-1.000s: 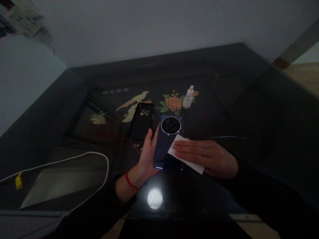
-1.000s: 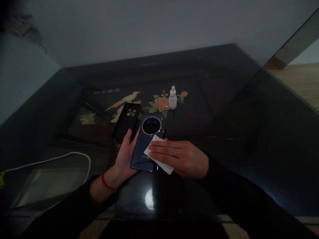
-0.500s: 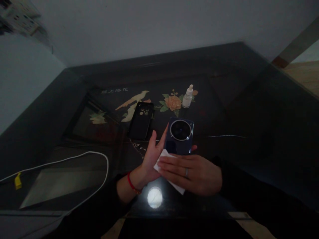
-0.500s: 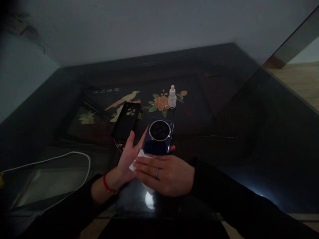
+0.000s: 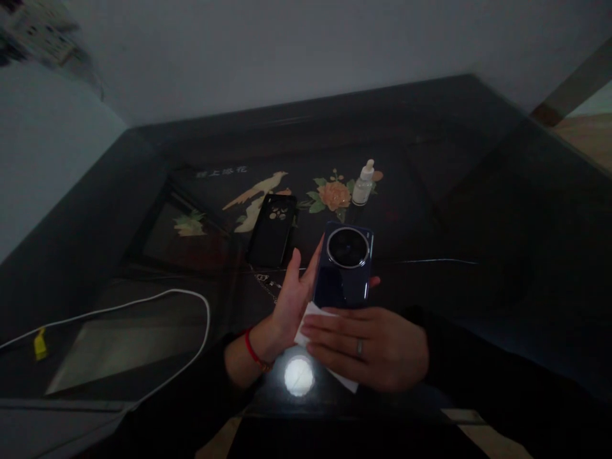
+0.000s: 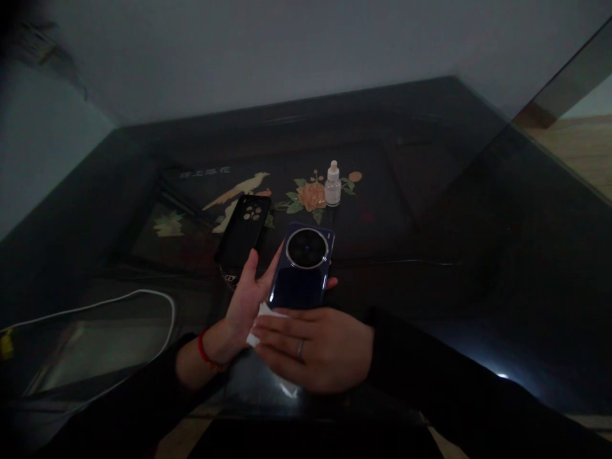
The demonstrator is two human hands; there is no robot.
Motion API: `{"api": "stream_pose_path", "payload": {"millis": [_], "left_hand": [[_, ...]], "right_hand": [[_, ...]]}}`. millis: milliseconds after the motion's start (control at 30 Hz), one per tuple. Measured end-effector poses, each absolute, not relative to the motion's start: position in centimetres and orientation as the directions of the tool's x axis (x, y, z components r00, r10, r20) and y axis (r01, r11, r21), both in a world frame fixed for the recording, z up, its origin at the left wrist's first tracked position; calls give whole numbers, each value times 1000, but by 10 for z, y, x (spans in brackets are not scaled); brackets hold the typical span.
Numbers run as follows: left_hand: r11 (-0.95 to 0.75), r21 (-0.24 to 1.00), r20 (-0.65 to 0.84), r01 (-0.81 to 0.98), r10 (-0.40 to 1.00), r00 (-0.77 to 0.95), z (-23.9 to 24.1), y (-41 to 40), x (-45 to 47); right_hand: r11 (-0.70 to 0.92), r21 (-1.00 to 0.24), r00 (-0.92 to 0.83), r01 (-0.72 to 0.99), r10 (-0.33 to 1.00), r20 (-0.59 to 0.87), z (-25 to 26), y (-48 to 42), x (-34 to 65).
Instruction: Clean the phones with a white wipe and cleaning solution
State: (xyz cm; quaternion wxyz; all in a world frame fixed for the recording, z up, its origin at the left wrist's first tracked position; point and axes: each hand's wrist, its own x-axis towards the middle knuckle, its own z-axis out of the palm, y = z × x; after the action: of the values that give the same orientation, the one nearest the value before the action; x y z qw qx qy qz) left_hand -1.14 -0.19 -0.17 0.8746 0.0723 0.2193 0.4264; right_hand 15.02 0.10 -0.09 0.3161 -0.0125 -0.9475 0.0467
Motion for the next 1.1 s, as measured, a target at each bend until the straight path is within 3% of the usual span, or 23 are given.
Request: {"api": "stream_pose_path", "payload": {"millis": [100, 167, 367, 567, 767, 967, 1033, 1100], "left_hand": [[611, 301, -400, -732, 778, 485, -4, -1, -13], [607, 295, -425, -738, 775, 468, -3, 0, -13], [617, 317, -341, -720, 783, 521, 1, 2, -12], [572, 307, -468, -760, 787, 403, 0, 1, -16], [583, 321, -446, -746, 788, 425, 6, 7, -13], [560, 341, -469, -755, 797, 380, 4, 4, -18], [568, 330, -463, -754, 794, 395, 2, 4, -19], [571, 323, -444, -754, 796, 412, 1, 5, -20]], "right_hand": [[972, -120, -767, 200, 232, 599, -1, 10, 157], [958, -132, -746, 256, 282, 603, -1, 13, 159], [995, -83, -799, -58, 4, 601, -5, 1, 148], [946, -136, -743, 295, 316, 590, -5, 17, 162], [995, -84, -805, -62, 0, 593, -5, 3, 150], [953, -141, -743, 268, 298, 599, -2, 15, 162], [962, -152, -760, 226, 271, 591, -2, 12, 160], [987, -146, -800, 71, 144, 583, -3, 4, 154]]}}
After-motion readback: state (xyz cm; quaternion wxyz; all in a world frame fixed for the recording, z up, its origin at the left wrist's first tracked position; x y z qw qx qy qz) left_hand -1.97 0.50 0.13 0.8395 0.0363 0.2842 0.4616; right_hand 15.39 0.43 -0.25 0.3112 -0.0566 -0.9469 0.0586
